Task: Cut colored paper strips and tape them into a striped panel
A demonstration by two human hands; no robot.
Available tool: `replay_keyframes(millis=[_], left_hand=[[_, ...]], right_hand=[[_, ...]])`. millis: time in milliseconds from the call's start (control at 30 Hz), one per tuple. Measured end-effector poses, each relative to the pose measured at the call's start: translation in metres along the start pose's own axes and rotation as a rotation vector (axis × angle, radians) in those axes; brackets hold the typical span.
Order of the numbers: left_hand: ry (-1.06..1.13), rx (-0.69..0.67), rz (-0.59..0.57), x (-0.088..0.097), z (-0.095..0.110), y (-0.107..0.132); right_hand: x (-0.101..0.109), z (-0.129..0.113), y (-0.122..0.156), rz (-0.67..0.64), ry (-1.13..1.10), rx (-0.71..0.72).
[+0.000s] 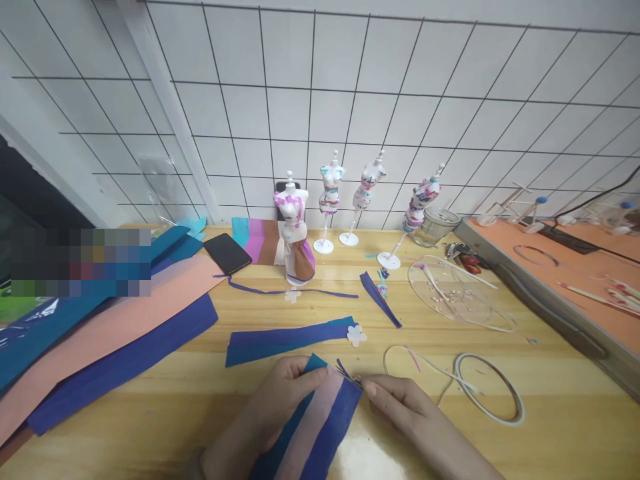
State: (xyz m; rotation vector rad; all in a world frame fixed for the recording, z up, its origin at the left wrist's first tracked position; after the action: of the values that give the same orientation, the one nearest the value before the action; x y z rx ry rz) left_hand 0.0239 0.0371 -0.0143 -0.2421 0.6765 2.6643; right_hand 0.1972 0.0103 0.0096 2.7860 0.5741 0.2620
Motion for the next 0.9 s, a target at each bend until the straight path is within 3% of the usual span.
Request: replay_keyframes(millis=[900], left_hand=[[-0.022, -0.002, -0.008, 0.0000, -0.0005, -0.0013]], right_hand=[[-0.0010, 0.0077, -0.0026, -0.009, 0.049, 0.018]])
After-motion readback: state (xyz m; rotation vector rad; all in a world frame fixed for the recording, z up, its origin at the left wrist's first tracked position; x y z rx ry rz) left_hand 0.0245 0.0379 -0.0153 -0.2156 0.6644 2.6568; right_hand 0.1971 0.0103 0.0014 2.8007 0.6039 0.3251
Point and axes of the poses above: each hand's wrist, its own y-axis away from the middle knuckle, its own x-axis out of the back of the hand, z = x × y, the point moved 3 cm from there along -y, towards the middle knuckle, and after that the axes turned 1 degree about -x, right-handed, at the moved point
